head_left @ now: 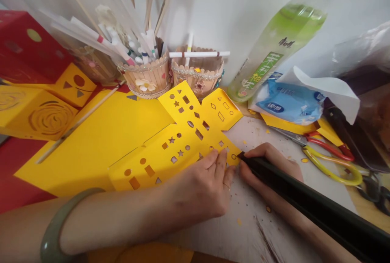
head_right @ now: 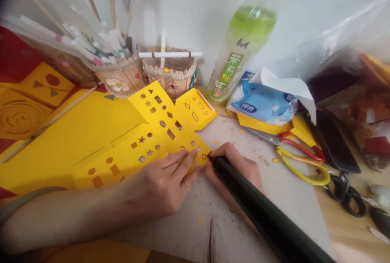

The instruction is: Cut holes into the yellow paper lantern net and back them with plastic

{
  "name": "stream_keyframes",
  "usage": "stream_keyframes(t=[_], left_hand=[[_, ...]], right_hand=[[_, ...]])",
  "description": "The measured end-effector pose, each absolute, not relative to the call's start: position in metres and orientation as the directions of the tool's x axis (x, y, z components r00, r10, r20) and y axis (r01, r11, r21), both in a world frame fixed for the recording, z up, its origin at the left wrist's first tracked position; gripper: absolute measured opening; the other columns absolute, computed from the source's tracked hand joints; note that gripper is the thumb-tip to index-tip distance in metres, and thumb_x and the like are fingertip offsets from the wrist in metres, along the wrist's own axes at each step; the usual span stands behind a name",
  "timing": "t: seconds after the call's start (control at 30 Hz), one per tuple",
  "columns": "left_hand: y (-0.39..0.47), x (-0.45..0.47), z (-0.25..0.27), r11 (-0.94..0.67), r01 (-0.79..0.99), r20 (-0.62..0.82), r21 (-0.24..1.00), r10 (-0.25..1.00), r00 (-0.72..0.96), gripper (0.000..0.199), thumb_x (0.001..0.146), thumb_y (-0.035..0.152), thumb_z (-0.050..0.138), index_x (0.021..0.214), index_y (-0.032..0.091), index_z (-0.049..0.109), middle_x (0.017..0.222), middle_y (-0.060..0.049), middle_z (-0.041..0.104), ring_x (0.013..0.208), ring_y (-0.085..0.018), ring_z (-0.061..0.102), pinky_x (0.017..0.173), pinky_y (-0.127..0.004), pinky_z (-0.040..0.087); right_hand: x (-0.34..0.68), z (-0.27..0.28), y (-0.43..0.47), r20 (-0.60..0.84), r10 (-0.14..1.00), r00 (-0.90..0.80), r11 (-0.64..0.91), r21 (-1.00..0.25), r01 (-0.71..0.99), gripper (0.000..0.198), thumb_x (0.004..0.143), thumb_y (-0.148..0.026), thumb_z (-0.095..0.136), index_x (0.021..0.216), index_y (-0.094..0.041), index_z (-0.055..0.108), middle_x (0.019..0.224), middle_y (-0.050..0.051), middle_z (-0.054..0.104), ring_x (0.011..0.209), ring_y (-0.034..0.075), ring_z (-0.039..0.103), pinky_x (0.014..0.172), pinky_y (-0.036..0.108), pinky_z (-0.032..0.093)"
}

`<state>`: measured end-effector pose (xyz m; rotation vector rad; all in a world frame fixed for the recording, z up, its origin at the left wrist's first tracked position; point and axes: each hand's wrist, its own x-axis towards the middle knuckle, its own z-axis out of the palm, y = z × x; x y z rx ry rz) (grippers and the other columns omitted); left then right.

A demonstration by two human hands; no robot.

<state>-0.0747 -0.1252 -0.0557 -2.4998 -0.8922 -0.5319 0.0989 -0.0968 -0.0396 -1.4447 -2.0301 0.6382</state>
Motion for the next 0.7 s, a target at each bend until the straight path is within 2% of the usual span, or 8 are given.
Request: stream_keyframes(t=[0.23,0.4,0.7], left_hand=[[-0.1264,-0.0722,-0.0541,-0.703,0.658,0.469,-0.268,0.502,0.727,0.029,0.080,0.015,0.051,0.100,0.000,0.065,0.100,-0.021,0.067,0.094,-0.027,0.065,0.081,-0.033,0.051],[-0.1255,-0.0723,-0.0534,-0.703,0.655,0.454,-0.276,0.505,0.734,0.028,0.081,0.016,0.051,0.099,0.001,0.066,0.100,-0.020,0.067,0.095,-0.026,0.065,0.082,-0.033,0.051],[-0.1264,-0.0746,-0.0526,-0.704,0.651,0.463,-0.284,0.494,0.736,0.029,0.080,0.016,0.051,0.101,0.002,0.065,0.100,-0.020,0.067,0.092,-0.026,0.066,0.085,-0.034,0.049]], right_hand=[[0.1001,-0.0435,-0.0965,0.190,0.930,-0.314,0.360,-0.642,0.677,0.010,0.075,-0.022,0.059,0.073,-0.022,0.048,0.054,-0.006,0.054,0.042,0.007,0.048,0.043,0.018,0.039],[0.1003,-0.0447,-0.0983,0.162,0.939,-0.304,0.332,-0.660,0.674,0.012,0.075,-0.025,0.058,0.069,-0.022,0.048,0.049,-0.008,0.051,0.038,0.006,0.043,0.040,0.017,0.036],[0.1024,-0.0414,-0.0942,0.139,0.946,-0.293,0.305,-0.684,0.662,0.010,0.073,-0.025,0.060,0.070,-0.022,0.051,0.053,-0.005,0.055,0.043,0.007,0.049,0.042,0.017,0.040]])
